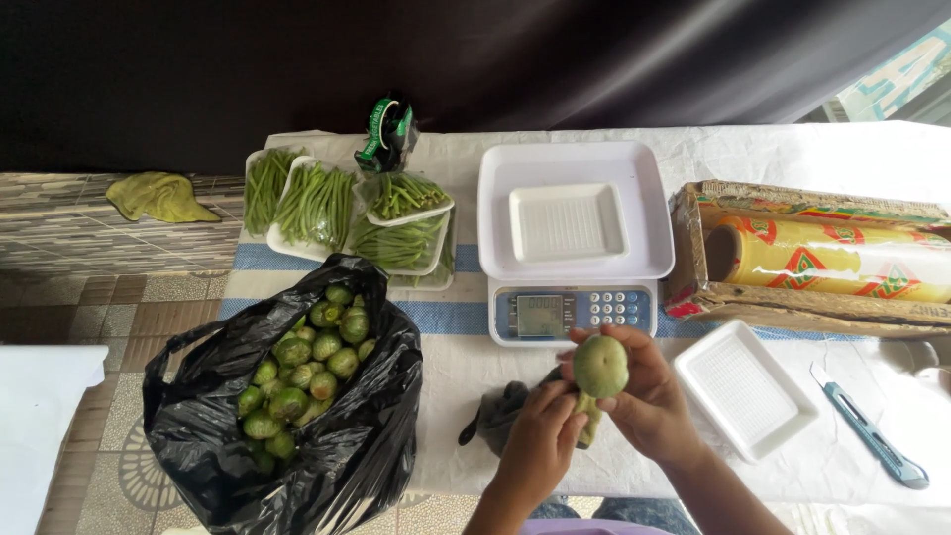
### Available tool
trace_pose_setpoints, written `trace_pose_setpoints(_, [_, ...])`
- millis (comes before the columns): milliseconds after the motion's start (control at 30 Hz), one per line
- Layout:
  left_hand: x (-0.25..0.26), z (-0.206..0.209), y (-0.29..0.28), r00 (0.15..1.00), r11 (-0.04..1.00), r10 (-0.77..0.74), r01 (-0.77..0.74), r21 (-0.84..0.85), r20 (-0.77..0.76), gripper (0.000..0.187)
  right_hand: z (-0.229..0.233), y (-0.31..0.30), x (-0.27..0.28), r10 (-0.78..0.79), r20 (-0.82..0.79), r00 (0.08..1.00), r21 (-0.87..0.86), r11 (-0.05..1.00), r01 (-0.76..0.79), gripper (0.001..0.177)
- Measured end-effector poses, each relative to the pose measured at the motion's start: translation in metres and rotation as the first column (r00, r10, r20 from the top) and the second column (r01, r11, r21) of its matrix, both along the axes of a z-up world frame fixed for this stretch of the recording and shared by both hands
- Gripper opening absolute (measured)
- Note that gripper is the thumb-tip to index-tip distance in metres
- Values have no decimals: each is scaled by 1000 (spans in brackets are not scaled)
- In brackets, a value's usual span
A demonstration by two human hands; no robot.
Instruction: A person is sorting and preparing small green vegetables by inspecting them, trimming them with a knife, and weighing them on a scale for packaging.
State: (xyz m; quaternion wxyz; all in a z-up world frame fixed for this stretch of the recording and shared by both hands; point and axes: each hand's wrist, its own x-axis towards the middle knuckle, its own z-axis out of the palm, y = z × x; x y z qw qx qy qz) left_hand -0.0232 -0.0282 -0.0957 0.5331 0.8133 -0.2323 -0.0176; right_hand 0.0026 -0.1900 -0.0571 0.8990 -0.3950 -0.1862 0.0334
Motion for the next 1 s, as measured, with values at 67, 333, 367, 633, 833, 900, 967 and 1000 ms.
trace_pose_setpoints(67, [-1,-6,1,999,984,6,2,177,-48,28,0,2,-1,-63,15,998,-77,995,64,60])
trace_pose_setpoints(333, [16,62,13,883,787,-89,-222,-576,-461,74,-6,-4,-3,-121,84,989,-341,929,142,61])
trace_pose_setpoints(367, [18,58,12,871,778,-74,-254,-574,-486,69,-6,-4,-2,-138,171,976,-506,837,207,62])
trace_pose_setpoints(633, [23,4,20,722,618,-207,-427,-660,-660,77,-127,-41,-2,-338,-23,941,-995,96,10,80])
trace_pose_setpoints(833, [23,-5,22,612,378,-496,-486,-788,-616,61,-193,-55,-17,-373,-95,923,-980,-127,-153,16])
trace_pose_setpoints(900, [24,-10,21,612,478,-398,-498,-724,-683,63,-164,-53,-16,-438,-338,833,-858,508,-81,14])
trace_pose_setpoints(967, [23,-3,18,686,599,-255,-442,-668,-682,62,-114,-42,-16,-388,-224,894,-757,647,90,13])
trace_pose_setpoints(1000, [24,1,16,757,709,-116,-390,-587,-643,62,-89,-36,-14,-361,-90,928,-600,763,239,13])
